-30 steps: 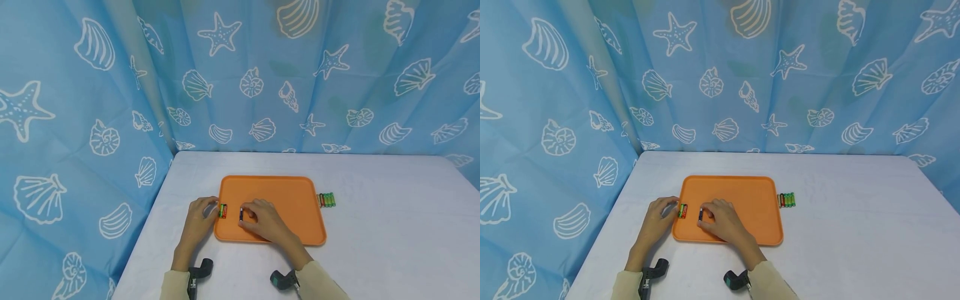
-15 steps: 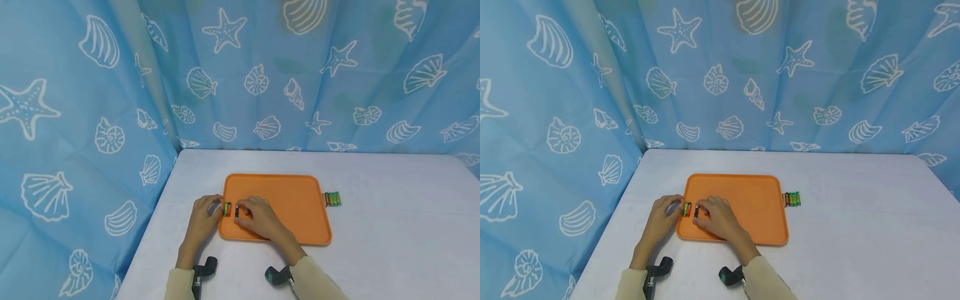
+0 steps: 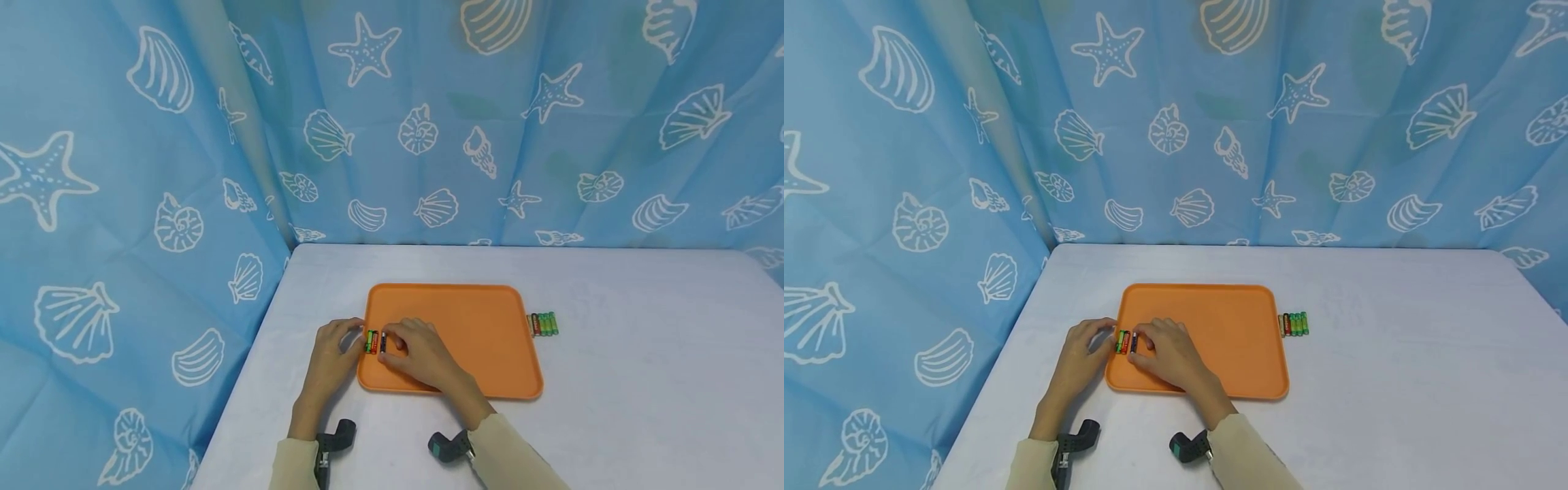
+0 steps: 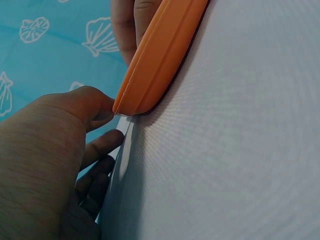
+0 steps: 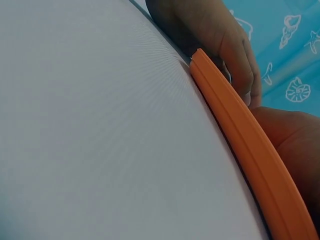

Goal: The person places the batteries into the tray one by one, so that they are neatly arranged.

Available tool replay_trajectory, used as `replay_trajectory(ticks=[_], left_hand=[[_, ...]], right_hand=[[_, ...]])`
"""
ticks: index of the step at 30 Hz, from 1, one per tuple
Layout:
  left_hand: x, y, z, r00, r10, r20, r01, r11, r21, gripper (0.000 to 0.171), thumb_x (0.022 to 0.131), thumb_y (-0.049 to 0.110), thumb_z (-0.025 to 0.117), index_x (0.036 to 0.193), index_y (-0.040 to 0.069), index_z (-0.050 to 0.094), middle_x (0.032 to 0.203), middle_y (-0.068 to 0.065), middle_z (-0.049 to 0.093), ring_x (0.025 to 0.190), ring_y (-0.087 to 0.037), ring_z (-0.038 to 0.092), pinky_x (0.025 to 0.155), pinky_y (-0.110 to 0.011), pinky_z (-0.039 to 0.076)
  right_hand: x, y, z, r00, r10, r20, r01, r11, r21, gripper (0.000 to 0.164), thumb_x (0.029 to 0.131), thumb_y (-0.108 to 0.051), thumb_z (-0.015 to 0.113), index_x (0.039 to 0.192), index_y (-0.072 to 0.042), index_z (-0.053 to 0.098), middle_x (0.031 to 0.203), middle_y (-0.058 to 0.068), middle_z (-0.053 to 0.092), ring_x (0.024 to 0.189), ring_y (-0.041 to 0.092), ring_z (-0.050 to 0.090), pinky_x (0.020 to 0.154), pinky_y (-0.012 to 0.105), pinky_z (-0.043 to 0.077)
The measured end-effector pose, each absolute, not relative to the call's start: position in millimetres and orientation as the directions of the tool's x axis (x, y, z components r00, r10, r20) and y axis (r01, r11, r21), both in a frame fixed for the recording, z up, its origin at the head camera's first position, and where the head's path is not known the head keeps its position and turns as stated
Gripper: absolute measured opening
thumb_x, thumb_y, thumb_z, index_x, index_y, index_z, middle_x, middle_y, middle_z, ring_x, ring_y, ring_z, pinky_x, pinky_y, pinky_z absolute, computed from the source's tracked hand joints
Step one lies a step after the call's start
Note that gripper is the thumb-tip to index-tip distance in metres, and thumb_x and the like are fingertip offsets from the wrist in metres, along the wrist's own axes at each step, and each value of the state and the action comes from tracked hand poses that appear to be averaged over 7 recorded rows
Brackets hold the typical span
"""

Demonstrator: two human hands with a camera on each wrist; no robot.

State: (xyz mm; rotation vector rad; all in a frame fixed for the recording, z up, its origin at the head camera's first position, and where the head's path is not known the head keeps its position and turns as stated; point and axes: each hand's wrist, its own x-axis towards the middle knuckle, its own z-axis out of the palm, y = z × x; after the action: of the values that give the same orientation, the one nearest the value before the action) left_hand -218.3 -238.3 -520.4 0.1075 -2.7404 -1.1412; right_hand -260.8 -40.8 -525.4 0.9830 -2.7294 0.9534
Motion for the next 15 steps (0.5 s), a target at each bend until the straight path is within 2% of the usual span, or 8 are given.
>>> replay_trajectory(ticks=[15], left_hand=[[-219.6,-241.0,-522.4,-0.983,-0.122,0.136,0.011,0.707,0.707,0.031,0.097,0.028,0.064,0.128,0.023,0.066,0.132,0.001,0.058,0.134,-0.023,0.042,0.113,-0.051,0.037]], right_hand=[[-263.1,-44.8,-527.3,-0.790,-0.543,0.284,-0.602,0.602,-0.525,0.041,0.086,-0.043,0.077,0.116,-0.017,0.068,0.078,-0.009,0.045,0.077,0.010,0.041,0.069,0.029,0.031]])
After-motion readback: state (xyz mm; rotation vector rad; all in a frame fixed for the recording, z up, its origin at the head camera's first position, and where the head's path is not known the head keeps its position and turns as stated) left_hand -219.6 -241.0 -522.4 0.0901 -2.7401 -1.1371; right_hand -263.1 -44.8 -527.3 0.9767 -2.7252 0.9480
